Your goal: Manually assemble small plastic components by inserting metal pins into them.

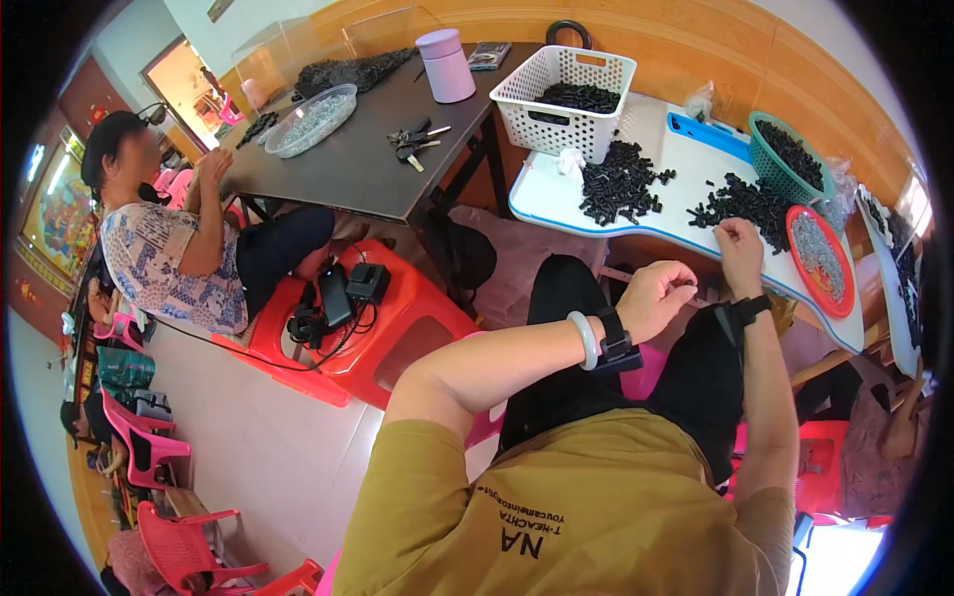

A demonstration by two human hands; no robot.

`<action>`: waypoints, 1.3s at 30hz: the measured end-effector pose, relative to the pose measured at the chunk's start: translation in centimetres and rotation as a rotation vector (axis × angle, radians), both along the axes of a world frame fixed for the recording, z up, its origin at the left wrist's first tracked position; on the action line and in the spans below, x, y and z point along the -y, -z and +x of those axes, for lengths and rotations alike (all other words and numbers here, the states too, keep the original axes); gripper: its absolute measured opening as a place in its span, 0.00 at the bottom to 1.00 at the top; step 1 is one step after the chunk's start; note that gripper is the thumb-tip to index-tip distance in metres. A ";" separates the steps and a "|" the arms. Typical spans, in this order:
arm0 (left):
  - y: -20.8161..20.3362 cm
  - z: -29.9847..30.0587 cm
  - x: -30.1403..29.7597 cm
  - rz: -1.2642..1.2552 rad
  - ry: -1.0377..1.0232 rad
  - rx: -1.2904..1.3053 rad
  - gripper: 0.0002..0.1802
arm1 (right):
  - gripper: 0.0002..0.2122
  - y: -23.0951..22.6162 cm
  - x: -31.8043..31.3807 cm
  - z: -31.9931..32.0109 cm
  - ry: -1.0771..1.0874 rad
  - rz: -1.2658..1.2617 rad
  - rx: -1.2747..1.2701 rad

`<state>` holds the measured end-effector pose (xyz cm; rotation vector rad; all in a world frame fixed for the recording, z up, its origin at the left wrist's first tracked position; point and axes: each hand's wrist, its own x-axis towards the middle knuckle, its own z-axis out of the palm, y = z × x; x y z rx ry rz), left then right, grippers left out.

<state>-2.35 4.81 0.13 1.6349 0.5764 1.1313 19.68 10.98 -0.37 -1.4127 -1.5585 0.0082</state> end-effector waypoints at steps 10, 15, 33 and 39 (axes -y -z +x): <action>-0.4 -0.4 -0.8 -0.164 -0.012 0.087 0.09 | 0.10 -6.7 -3.5 -2.1 -0.206 0.012 0.137; -0.7 -0.8 -1.1 -0.270 -0.027 0.078 0.09 | 0.29 -9.3 -10.2 -8.0 -0.287 0.043 0.293; -2.8 -5.5 -7.4 -0.371 -0.335 0.372 0.08 | 0.20 -11.0 -13.8 -13.5 -0.315 -0.211 0.398; -2.8 -8.1 -5.8 -0.360 -0.559 0.195 0.08 | 0.24 -15.4 -14.8 -14.0 -0.195 -0.035 0.596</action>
